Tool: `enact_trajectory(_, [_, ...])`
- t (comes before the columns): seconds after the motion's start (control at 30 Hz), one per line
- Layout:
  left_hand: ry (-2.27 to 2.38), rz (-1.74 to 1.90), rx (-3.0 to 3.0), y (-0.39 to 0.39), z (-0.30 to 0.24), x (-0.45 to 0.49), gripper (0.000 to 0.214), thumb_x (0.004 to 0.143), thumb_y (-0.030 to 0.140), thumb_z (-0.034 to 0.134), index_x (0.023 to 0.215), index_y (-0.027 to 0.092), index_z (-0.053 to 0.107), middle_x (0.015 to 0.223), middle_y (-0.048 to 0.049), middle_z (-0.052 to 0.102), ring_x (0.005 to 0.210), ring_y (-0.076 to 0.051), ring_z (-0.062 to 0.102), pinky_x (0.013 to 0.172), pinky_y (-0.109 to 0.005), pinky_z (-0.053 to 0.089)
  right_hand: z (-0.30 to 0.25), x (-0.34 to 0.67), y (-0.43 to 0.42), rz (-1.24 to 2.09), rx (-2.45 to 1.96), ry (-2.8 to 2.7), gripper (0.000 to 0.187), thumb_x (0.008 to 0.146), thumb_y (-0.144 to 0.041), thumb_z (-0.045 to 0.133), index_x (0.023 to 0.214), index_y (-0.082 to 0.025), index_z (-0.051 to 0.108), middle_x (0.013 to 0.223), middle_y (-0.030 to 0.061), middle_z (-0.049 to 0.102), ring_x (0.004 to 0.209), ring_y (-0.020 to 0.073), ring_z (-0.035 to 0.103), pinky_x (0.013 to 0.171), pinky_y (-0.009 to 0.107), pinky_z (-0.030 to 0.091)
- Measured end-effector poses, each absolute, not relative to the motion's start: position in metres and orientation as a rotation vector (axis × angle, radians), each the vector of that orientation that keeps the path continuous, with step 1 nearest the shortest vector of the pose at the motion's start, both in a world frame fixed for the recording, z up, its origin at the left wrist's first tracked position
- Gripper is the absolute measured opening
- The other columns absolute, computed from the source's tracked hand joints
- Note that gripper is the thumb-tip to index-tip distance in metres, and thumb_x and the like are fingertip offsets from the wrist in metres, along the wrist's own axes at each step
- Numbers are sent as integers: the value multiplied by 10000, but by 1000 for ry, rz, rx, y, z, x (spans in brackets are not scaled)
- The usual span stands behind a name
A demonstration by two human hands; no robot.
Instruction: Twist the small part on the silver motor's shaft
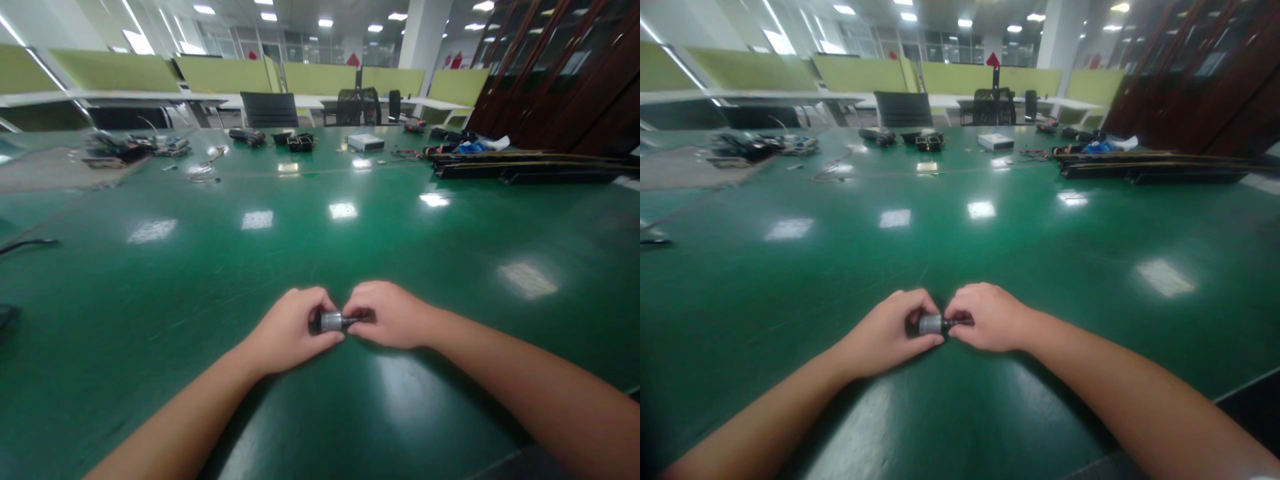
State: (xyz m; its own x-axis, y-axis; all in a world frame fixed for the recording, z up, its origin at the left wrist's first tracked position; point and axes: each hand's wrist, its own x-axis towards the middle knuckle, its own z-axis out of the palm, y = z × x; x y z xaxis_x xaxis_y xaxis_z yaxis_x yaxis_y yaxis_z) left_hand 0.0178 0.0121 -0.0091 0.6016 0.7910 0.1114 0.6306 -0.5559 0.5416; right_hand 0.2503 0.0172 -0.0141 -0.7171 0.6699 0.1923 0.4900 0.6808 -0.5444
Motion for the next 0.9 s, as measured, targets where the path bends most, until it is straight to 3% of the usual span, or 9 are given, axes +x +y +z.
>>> enact_trajectory(0.23, [1122, 472, 2400, 12, -7, 17, 299, 754, 425, 795, 902, 215, 642, 801, 21, 661, 715, -175, 595, 690, -303, 392, -18, 249, 18, 641, -926, -2477, 95, 834, -210, 706, 921, -180, 732, 817, 12, 673, 762, 141, 575, 717, 265, 414])
enact_trajectory(0.43, [1106, 466, 2380, 13, -9, 15, 195, 868, 404, 690, 926, 222, 655, 781, 26, 636, 699, -160, 576, 671, -292, 387, -17, 250, 16, 639, -926, -2457, 114, 826, -187, 701, 935, -182, 730, 832, 10, 677, 775, 138, 582, 722, 257, 424])
enact_trajectory(0.9, [1140, 469, 2360, 13, -10, 16, 218, 838, 405, 715, 890, 209, 638, 786, 18, 635, 720, -170, 577, 687, -292, 390, -16, 251, 16, 617, -887, -2478, 130, 826, -193, 713, 955, -173, 716, 860, 23, 686, 806, 154, 588, 745, 270, 427])
